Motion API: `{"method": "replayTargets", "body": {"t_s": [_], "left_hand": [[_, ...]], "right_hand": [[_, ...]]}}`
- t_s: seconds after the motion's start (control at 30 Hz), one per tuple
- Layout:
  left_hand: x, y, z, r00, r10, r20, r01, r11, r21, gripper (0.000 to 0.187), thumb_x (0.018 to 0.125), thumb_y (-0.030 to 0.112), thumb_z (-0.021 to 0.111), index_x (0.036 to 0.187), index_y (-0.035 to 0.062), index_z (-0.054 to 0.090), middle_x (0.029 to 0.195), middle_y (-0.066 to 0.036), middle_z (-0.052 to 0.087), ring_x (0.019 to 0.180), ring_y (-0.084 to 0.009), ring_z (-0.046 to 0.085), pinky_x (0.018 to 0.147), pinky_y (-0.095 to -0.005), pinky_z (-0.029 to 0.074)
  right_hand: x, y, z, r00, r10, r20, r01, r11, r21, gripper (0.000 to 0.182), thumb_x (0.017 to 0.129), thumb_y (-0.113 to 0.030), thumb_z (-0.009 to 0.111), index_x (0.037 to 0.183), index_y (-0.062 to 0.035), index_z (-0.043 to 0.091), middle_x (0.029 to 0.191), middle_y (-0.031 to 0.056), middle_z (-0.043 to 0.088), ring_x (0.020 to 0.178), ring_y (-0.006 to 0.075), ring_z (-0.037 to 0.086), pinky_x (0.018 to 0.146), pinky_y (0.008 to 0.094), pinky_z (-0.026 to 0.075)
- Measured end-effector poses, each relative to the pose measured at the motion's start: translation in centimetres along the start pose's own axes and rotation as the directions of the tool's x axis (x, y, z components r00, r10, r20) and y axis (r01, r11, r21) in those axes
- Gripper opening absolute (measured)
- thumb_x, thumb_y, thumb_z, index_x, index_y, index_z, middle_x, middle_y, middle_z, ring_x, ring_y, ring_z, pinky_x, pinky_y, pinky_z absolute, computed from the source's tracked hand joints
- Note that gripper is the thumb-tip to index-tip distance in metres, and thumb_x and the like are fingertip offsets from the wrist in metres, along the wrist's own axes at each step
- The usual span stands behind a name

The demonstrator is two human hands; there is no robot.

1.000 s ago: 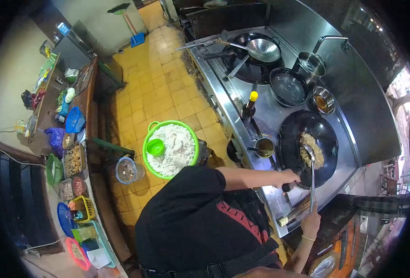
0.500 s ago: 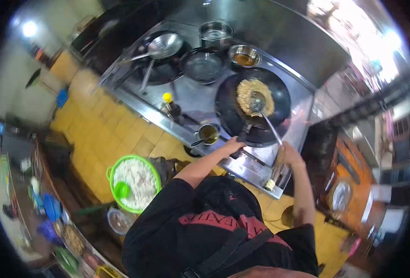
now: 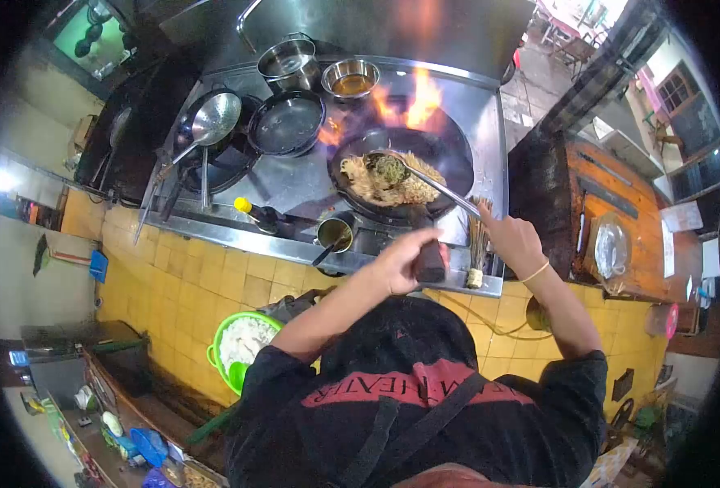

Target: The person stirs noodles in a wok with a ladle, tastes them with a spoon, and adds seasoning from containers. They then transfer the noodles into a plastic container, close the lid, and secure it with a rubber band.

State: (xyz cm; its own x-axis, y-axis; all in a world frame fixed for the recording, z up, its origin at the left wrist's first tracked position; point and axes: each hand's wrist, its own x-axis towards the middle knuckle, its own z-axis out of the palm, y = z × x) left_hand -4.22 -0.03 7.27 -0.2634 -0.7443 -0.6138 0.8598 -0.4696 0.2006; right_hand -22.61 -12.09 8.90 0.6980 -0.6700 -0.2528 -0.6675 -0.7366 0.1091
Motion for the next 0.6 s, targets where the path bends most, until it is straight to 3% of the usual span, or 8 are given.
{"method": "replayTargets", "body": {"t_s": [0.03,0.1,0.2,0.23,0.3,0.37,0.57,0.6], "left_hand": [[1.5,1.0,-1.8,0.997,-0.081,0.018,0.083,0.988,-0.128,0.017,0.085,0.014,0.06,0.08,0.0026,0.048,0.066,-0.005,0.049,0.058,-0.0152,0.051,0.056,-0.0297,0.048],[4.9,2.5,-7.4,0.996,0.086,0.025,-0.088,0.994,0.07,0.015,0.085,0.015,0.059,0.08,0.0046,0.049,0.065,-0.004,0.05,0.057,-0.0146,0.05,0.054,-0.0283,0.047],[4.1,-1.1,-8.1,0.951,0.16,-0.264,-0.116,0.978,0.174,0.016,0.086,0.019,0.056,0.08,0.0046,0.053,0.062,-0.004,0.053,0.052,-0.0155,0.054,0.048,-0.0313,0.048],[3.1,-3.4,-7.0,0.927,0.279,-0.251,-0.196,0.93,0.31,0.015,0.085,0.018,0.057,0.079,0.0043,0.053,0.063,-0.005,0.053,0.052,-0.0166,0.054,0.049,-0.0318,0.049],[-0.5,-5.7,-5.2,0.993,-0.003,-0.116,0.032,0.968,0.25,0.015,0.085,0.016,0.055,0.078,0.0037,0.053,0.062,-0.008,0.055,0.052,-0.0194,0.055,0.05,-0.0336,0.049],[-2.3,-4.6,-2.8,0.992,-0.035,-0.124,0.073,0.947,0.312,0.019,0.086,0.018,0.055,0.074,0.0037,0.053,0.06,-0.008,0.055,0.051,-0.0192,0.055,0.05,-0.0325,0.048],[5.6,0.5,-9.9,0.94,0.335,-0.064,-0.253,0.812,0.525,0.021,0.087,0.02,0.055,0.074,0.0046,0.051,0.061,-0.006,0.053,0.051,-0.0149,0.052,0.05,-0.0293,0.046],[4.7,-1.2,-9.2,0.964,0.245,-0.108,-0.188,0.906,0.379,0.021,0.086,0.02,0.055,0.074,0.0038,0.051,0.061,-0.007,0.053,0.052,-0.0157,0.052,0.051,-0.0305,0.047]], "right_hand": [[-0.8,-0.2,0.0,1.0,0.005,0.01,-0.005,1.0,0.015,0.042,0.086,-0.024,0.051,0.126,-0.0132,0.045,0.066,0.0132,0.061,0.061,0.0303,0.062,0.054,0.0404,0.05],[-2.3,-0.4,0.0,0.994,-0.07,-0.079,0.074,0.996,0.052,0.043,0.085,-0.023,0.053,0.127,-0.0164,0.045,0.065,0.0123,0.061,0.059,0.0294,0.062,0.052,0.0387,0.05],[-3.1,-1.2,0.3,0.998,-0.002,-0.063,0.007,0.997,0.07,0.043,0.086,-0.016,0.049,0.129,-0.018,0.044,0.067,0.0134,0.061,0.06,0.0298,0.063,0.053,0.0385,0.051],[-3.0,-1.4,0.9,0.998,0.032,-0.057,-0.027,0.997,0.073,0.043,0.086,-0.014,0.048,0.13,-0.0179,0.043,0.067,0.0135,0.062,0.061,0.03,0.063,0.053,0.0386,0.051],[-3.2,-2.4,2.7,0.984,0.063,-0.164,-0.044,0.992,0.118,0.044,0.087,-0.01,0.045,0.129,-0.0181,0.044,0.07,0.0145,0.062,0.062,0.0305,0.064,0.053,0.0392,0.052],[-2.6,-3.1,3.4,0.989,0.107,-0.101,-0.087,0.979,0.184,0.044,0.086,-0.009,0.043,0.129,-0.0183,0.044,0.073,0.0157,0.062,0.063,0.0308,0.064,0.053,0.04,0.052],[-1.3,-3.2,5.1,0.988,0.154,0.013,-0.15,0.937,0.316,0.047,0.085,-0.011,0.043,0.132,-0.0177,0.041,0.077,0.0221,0.06,0.066,0.0356,0.062,0.058,0.0438,0.051],[-0.6,-2.4,6.0,0.981,0.185,-0.055,-0.161,0.942,0.295,0.047,0.086,-0.011,0.042,0.132,-0.0186,0.041,0.079,0.0233,0.059,0.068,0.0356,0.062,0.059,0.0438,0.051]]}}
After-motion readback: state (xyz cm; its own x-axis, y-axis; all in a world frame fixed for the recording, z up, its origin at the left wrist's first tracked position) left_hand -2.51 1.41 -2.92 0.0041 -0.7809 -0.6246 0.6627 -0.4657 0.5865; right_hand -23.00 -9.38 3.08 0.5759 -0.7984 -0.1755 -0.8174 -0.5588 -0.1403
